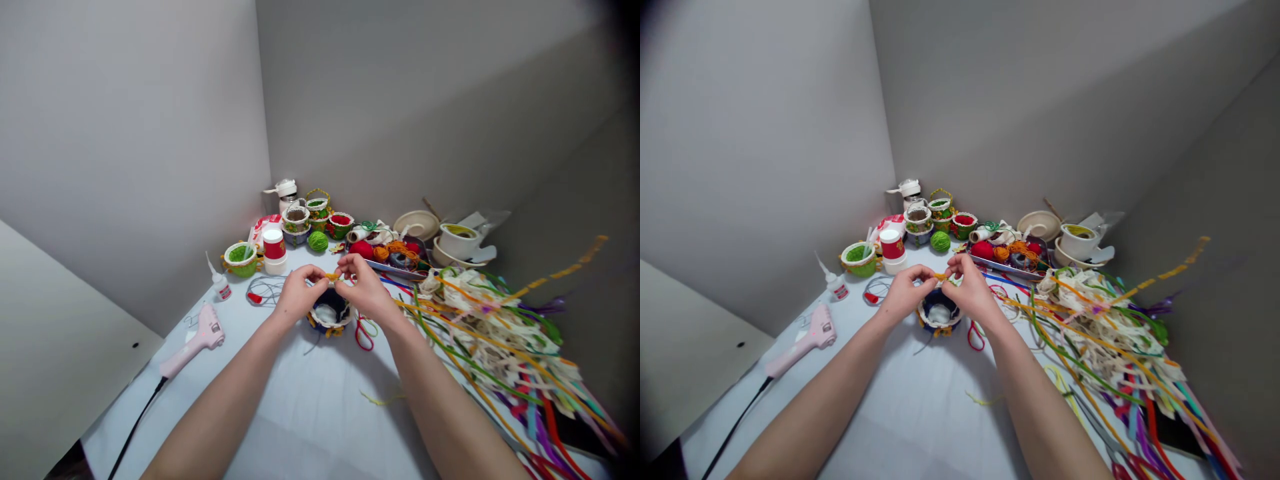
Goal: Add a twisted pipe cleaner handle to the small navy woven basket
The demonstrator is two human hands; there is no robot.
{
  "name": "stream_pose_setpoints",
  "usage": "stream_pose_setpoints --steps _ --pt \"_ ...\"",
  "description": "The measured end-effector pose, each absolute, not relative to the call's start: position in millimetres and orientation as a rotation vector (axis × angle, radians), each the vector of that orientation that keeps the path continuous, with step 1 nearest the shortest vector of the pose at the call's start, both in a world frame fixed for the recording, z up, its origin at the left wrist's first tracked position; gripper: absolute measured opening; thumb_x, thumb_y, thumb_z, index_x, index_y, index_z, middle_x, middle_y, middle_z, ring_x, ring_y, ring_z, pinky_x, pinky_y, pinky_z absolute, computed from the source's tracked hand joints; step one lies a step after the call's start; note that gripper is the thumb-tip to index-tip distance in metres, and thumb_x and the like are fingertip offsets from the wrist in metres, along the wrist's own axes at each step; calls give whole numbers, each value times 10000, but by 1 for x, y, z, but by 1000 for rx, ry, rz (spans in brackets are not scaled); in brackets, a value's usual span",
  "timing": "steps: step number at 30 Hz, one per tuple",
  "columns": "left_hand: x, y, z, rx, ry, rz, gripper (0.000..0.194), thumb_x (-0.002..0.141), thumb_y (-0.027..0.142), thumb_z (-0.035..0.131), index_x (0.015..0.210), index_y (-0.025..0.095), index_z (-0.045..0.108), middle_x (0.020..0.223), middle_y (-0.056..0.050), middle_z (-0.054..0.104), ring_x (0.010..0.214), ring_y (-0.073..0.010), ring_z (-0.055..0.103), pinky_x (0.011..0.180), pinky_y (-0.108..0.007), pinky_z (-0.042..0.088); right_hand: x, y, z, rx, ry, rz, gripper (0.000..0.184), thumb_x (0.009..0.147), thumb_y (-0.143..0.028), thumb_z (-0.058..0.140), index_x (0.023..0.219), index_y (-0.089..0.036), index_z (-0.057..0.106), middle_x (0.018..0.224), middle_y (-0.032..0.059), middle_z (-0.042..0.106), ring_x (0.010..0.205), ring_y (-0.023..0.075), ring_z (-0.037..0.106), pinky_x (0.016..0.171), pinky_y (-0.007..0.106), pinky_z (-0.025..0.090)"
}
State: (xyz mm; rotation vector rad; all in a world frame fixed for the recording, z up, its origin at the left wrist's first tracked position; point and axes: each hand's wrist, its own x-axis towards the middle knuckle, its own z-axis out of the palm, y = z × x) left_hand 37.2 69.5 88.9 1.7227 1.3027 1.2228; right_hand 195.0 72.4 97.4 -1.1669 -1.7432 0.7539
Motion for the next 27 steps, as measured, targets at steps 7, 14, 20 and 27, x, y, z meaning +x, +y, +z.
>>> stream_pose_setpoints --steps 7,14,20,27 --pt "37 69 89 1724 1280 1219 65 734 214 592 738 172 641 745 -2 663 725 -140 590 714 -248 457 190 76 92 -1141 -1681 812 348 637 -157 537 972 -199 452 891 18 561 834 169 562 790 321 447" --pt "37 68 90 1731 1269 1208 63 734 199 586 739 176 646 750 0 665 727 -141 587 717 -248 456 190 79 89 -1108 -1648 877 364 621 -146 532 971 -201 447 856 4 549 824 164 552 785 310 438" --pt "37 69 90 1736 1262 1206 67 734 202 587 745 172 646 749 -1 660 728 -139 585 717 -248 454 190 79 90 -1091 -1627 928 363 611 -142 531 956 -201 438 835 -5 538 803 156 544 753 289 431" --pt "38 70 89 1744 1257 1210 75 732 197 587 755 170 653 754 -3 660 733 -139 582 720 -247 451 190 80 89 -1075 -1584 978 361 599 -135 539 939 -202 439 816 -13 543 776 151 541 721 277 421"
